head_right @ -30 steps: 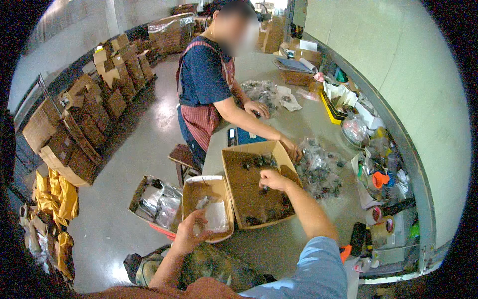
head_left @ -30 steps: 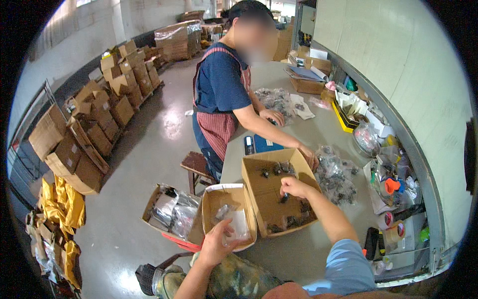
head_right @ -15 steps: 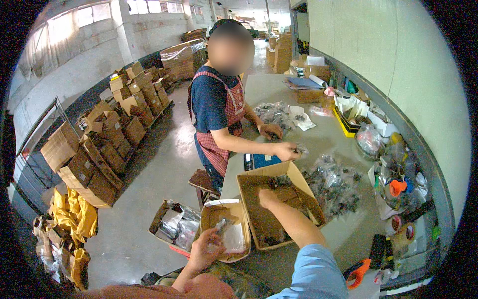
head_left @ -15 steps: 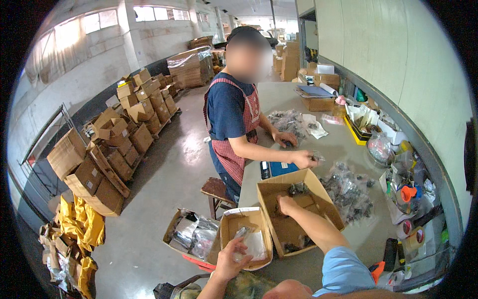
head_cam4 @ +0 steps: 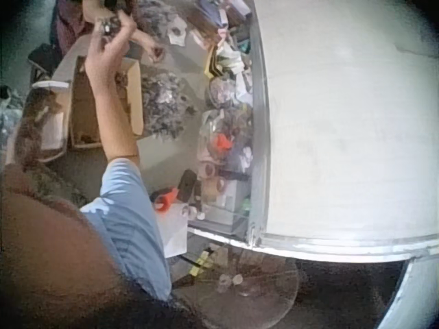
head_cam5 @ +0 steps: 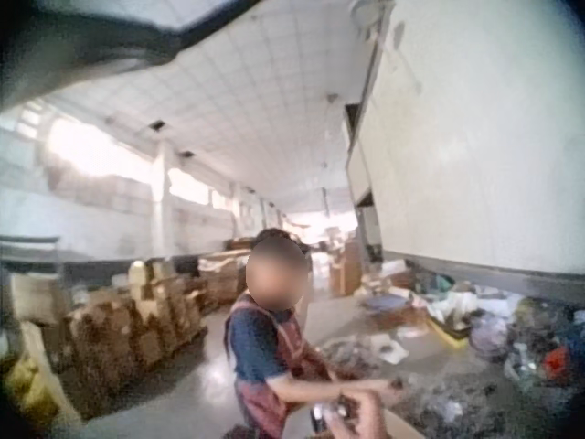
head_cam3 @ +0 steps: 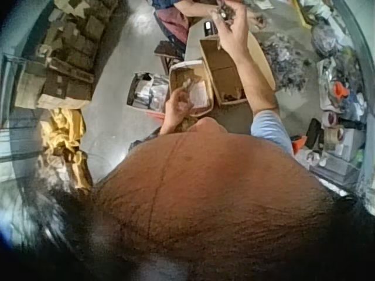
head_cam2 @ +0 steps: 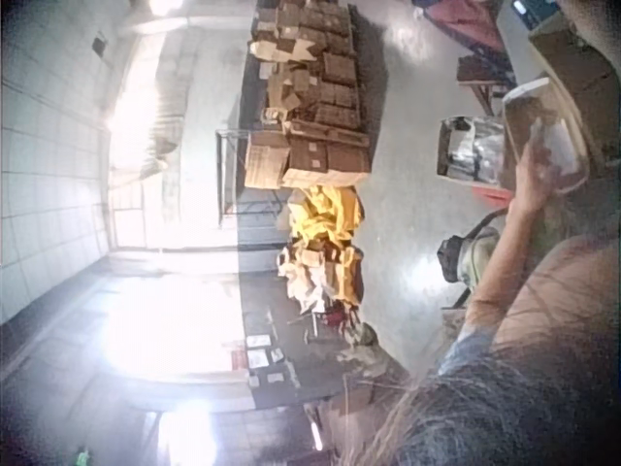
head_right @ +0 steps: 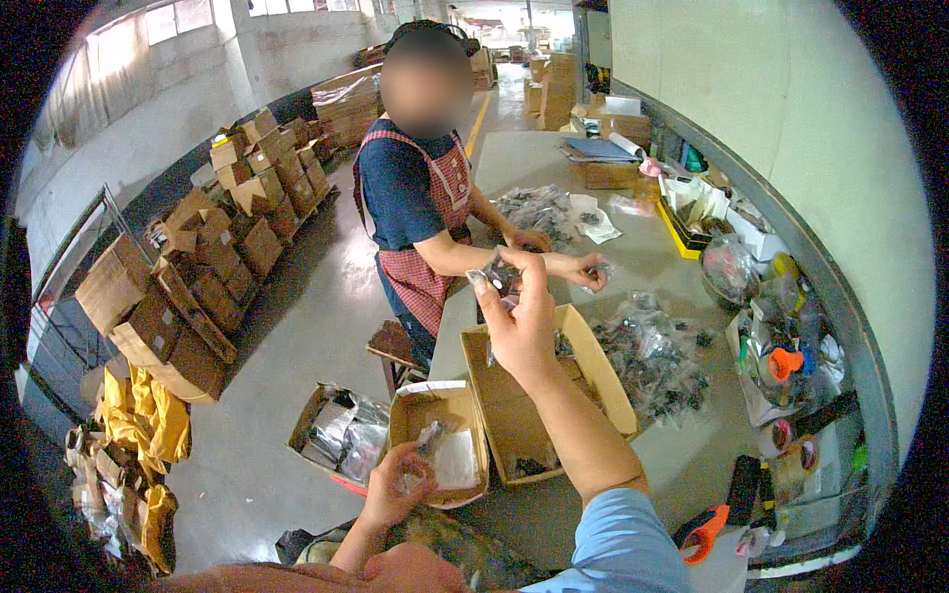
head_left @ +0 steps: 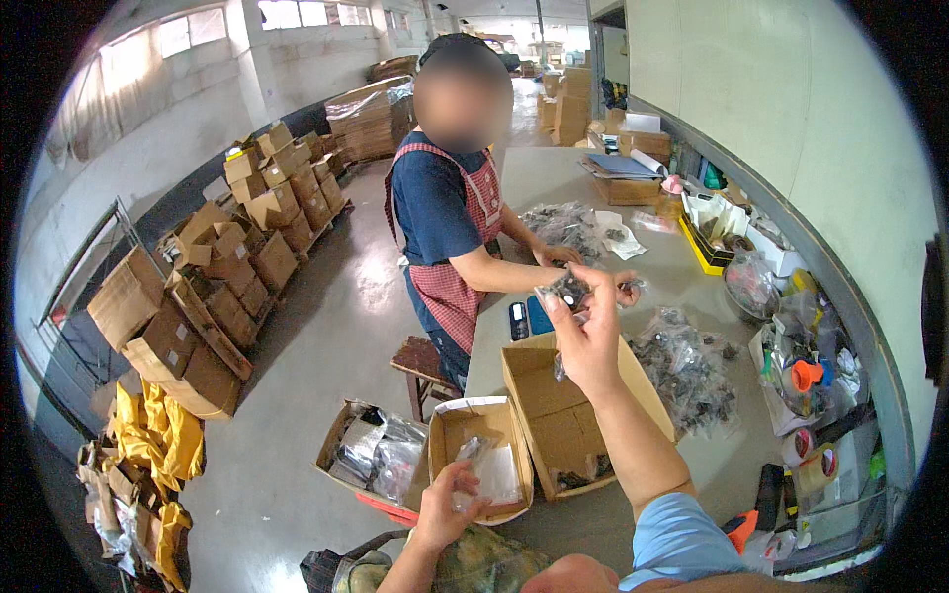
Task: The person sorts small metal hardware components from various boxes and bags into a small plastic cup by hand.
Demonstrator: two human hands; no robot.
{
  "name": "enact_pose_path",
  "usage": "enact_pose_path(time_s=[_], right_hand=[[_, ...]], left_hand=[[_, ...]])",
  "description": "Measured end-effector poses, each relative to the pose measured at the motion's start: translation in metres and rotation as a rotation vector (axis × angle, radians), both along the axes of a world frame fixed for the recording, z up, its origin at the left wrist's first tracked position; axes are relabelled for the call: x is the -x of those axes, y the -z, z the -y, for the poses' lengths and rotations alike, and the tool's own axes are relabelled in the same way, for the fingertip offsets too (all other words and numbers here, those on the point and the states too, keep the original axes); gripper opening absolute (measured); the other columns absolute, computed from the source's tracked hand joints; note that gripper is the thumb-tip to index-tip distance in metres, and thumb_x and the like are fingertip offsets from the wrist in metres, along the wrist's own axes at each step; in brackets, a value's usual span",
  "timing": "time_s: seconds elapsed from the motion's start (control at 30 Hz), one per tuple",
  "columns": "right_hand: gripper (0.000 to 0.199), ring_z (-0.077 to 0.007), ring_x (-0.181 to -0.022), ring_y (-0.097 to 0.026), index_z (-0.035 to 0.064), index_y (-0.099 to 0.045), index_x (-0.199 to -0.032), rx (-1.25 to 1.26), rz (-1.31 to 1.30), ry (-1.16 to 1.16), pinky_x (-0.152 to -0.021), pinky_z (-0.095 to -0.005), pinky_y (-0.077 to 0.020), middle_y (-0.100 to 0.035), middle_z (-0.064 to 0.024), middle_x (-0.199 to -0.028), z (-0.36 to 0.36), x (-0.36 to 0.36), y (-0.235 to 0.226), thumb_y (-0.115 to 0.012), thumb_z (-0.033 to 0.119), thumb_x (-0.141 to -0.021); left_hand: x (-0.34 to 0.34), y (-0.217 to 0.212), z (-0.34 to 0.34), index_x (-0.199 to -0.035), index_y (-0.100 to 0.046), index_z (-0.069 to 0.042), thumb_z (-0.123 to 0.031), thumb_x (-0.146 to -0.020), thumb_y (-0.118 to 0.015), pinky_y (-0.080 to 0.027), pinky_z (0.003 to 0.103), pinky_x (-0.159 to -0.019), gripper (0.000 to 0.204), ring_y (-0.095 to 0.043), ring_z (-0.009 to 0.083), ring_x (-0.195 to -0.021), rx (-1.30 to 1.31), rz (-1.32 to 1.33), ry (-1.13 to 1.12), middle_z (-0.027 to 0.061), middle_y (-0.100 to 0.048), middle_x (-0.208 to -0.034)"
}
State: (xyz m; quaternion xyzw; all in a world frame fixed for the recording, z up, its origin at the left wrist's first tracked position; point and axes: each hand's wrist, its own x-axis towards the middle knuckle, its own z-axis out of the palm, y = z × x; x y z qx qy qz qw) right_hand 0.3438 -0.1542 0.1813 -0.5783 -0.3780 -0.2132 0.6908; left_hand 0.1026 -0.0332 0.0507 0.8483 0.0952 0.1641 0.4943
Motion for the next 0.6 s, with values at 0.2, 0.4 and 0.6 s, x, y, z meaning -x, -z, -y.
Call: enact_pose_path(time_s=[0.2, 0.4, 0.6], right_hand=[[0.029, -0.0116, -0.068, -0.059, 0.0017, -0.043, -0.111, -0.136, 0.160, -0.167, -0.058, -0.0216, -0.0492, -0.062, -0.0126, -0.097, 0.015, 0.055, -0.018, -0.058, 0.006, -0.087], [0.033, -0.0262, -0.089, -0.063, 0.0065, -0.052, -0.101, 0.449, 0.313, -0.607, -0.071, -0.0330, -0.0528, -0.061, -0.0100, -0.098, 0.018, 0.101, 0.007, -0.070, 0.003, -0.073], [0.029, -0.0333, -0.076, -0.063, 0.0102, -0.055, -0.103, 0.818, 0.158, -0.746, -0.065, -0.0390, -0.0498, -0.063, -0.0135, -0.084, 0.007, 0.118, 0.066, -0.066, 0.015, -0.077]], left_hand=[[0.000, 0.004, -0.001, -0.119, -0.046, -0.001, -0.005, -0.068, -0.077, -0.051, 0.029, -0.070, 0.060, -0.062, 0.0158, -0.078, 0.093, 0.031, 0.013, 0.0085, -0.062, -0.089], [0.008, 0.016, -0.004, -0.122, -0.046, -0.001, 0.000, -0.070, -0.075, -0.049, 0.029, -0.078, 0.059, -0.059, 0.0129, -0.089, 0.429, -0.003, 0.097, 0.0055, -0.061, -0.098], [0.014, -0.014, 0.004, -0.121, -0.047, -0.003, 0.004, -0.071, -0.074, -0.044, 0.029, -0.089, 0.057, -0.053, 0.0112, -0.101, 0.830, -0.076, 0.235, 0.0027, -0.056, -0.110]])
